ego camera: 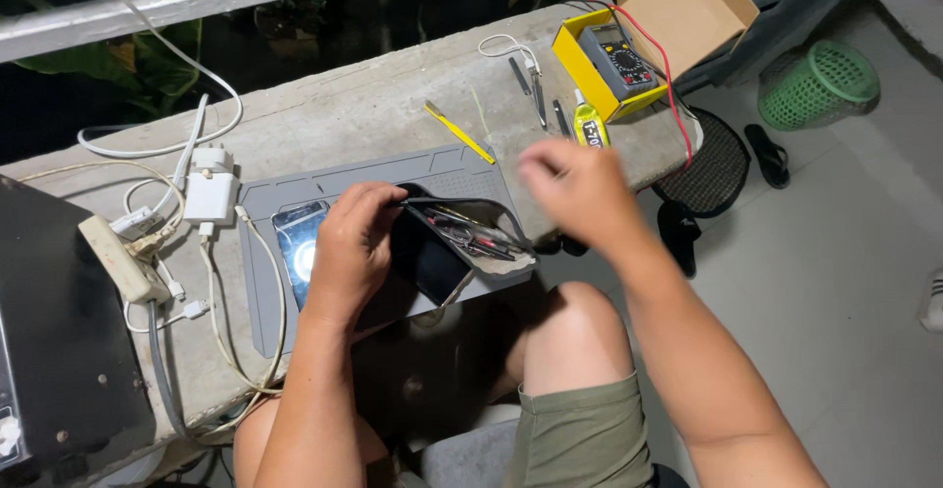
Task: The person puts various small tools and electronic testing equipment into a zippered pouch and a cardboard box.
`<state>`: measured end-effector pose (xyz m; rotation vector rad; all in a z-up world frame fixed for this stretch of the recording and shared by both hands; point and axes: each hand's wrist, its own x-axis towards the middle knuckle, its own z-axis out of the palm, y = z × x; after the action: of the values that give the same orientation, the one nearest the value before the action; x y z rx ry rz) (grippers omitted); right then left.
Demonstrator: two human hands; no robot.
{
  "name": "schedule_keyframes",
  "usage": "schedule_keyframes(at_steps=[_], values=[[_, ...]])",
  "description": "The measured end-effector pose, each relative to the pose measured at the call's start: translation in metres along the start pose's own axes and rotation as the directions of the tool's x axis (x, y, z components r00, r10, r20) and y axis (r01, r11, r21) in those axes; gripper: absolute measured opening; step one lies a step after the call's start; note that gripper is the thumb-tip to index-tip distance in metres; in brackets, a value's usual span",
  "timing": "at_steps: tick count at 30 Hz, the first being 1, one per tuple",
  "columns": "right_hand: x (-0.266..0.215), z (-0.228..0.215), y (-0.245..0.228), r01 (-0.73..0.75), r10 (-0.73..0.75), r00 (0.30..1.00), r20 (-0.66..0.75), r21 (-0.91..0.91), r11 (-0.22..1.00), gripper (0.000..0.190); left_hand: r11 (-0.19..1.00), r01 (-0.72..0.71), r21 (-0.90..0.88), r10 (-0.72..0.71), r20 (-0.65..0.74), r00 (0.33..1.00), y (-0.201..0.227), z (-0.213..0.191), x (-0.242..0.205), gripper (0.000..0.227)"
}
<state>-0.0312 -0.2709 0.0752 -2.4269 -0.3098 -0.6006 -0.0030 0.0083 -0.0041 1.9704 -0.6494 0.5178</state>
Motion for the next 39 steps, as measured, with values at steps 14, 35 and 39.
schedule_keyframes(at_steps=[14, 35, 39], values=[[0.006, 0.042, 0.119, -0.366, 0.455, 0.889, 0.052, -0.519, 0.773, 0.023, 1.000, -0.013, 0.007, 0.013, 0.002, 1.000, 0.005, 0.001, -0.001, 0.023], [-0.003, 0.067, 0.148, -0.196, 0.190, 0.978, -0.084, -0.677, 0.710, 0.021, 1.000, -0.017, 0.016, 0.017, -0.022, 1.000, 0.009, 0.001, 0.000, 0.023], [-0.006, 0.062, 0.139, -0.257, 0.280, 0.958, -0.061, -0.615, 0.745, 0.021, 1.000, -0.009, 0.027, 0.009, -0.011, 1.000, 0.010, 0.001, 0.000, 0.023]])
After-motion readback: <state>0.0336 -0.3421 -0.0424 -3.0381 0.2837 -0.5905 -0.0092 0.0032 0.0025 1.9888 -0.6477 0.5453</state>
